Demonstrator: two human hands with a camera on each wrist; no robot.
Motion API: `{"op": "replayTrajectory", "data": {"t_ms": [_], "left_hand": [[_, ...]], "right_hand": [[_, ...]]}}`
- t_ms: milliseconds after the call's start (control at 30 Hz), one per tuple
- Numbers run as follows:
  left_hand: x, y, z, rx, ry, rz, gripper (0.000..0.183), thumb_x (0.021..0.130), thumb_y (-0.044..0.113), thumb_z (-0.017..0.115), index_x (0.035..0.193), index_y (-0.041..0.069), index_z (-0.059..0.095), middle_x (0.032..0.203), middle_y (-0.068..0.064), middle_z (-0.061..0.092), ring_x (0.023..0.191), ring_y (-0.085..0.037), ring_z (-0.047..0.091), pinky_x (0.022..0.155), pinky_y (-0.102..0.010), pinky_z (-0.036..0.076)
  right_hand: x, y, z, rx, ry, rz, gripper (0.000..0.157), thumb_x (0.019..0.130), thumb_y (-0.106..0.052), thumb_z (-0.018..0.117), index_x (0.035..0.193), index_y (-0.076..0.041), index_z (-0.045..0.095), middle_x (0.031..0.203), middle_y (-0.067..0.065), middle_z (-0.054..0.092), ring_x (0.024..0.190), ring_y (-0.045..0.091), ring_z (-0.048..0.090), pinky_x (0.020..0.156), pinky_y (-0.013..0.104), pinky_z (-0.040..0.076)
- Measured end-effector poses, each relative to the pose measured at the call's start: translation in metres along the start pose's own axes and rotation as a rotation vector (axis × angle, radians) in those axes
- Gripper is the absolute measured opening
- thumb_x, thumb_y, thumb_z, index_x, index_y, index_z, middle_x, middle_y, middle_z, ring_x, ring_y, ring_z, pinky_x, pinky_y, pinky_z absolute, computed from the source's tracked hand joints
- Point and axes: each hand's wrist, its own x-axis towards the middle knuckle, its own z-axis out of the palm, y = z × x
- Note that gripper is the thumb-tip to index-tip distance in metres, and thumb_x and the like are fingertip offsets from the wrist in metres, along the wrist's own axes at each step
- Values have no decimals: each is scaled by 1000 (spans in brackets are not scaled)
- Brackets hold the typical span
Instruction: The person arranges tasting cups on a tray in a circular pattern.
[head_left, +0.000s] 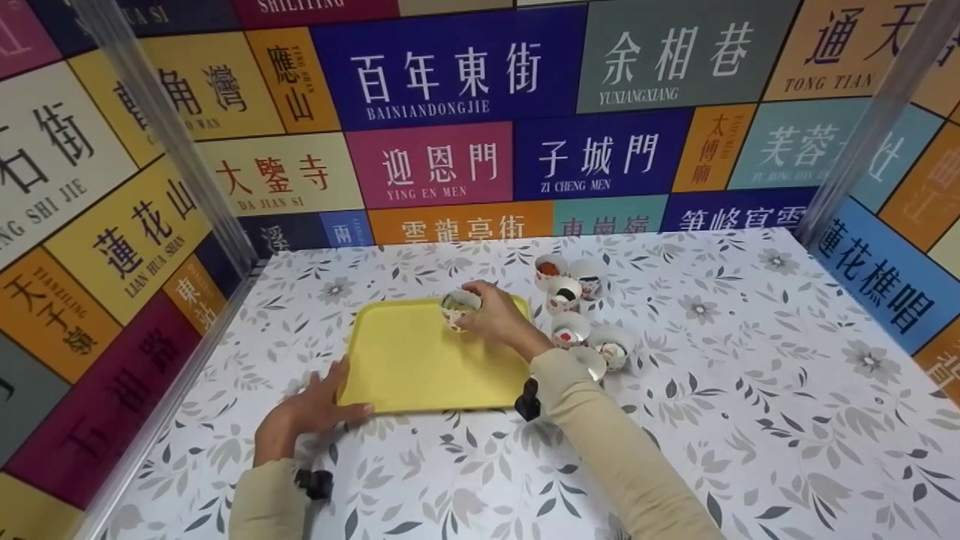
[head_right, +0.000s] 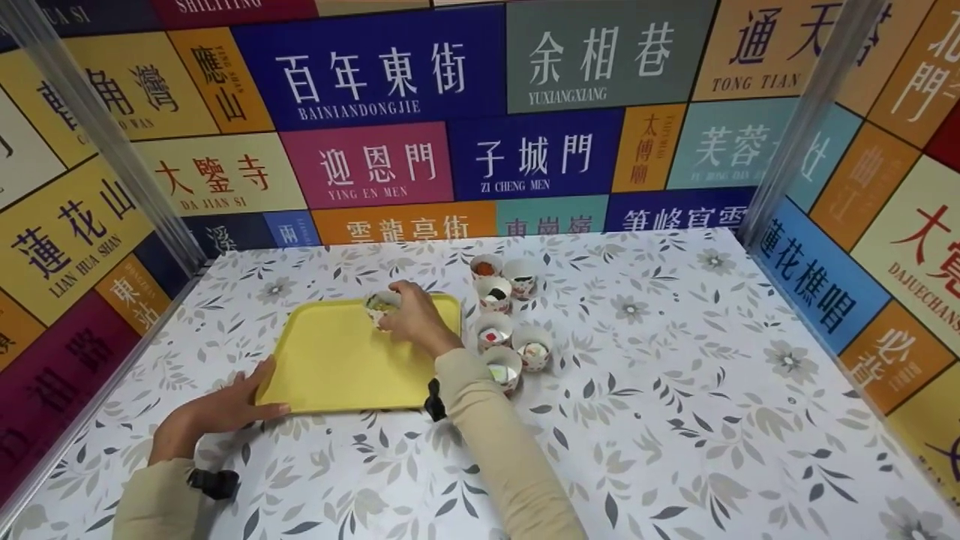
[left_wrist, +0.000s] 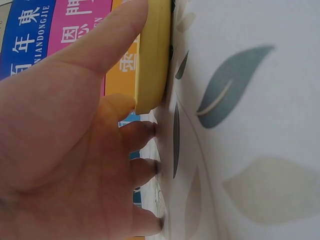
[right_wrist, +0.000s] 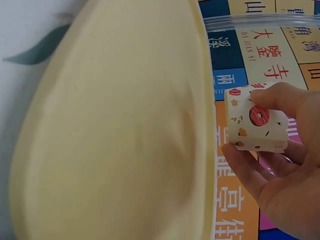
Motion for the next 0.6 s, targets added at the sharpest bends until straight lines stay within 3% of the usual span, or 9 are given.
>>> {"op": "replayTrajectory", "data": {"t_ms": [167, 400, 600], "left_hand": [[1, 0, 0, -16, 3, 0, 116, 82, 64, 70, 162, 22, -2, 170, -13, -8, 154, -43, -15, 119, -71, -6], [1, -4, 1, -5, -6, 77, 116, 85, 60, 70, 162, 11, -3, 169, -19, -6, 152, -49, -14, 118, -73, -5], [1, -3, 1, -16, 4, 40, 116, 83, 62, 70, 162, 16, -1, 170, -15, -6, 154, -45, -14, 120, -71, -6]], "right_hand": [[10, 0, 6, -14, -28, -5, 65, 87, -14, 76, 146, -6, 49, 151, 14, 49, 138, 31, 48, 113, 47, 44], [22, -3, 16, -13, -53, 29, 64, 87, -12, 74, 146, -5, 48, 144, 14, 53, 129, 30, 54, 106, 43, 49], [29, -6, 25, -23, -22, 26, 62, 87, -12, 74, 144, -4, 50, 137, 15, 54, 119, 28, 58, 102, 41, 51]]}}
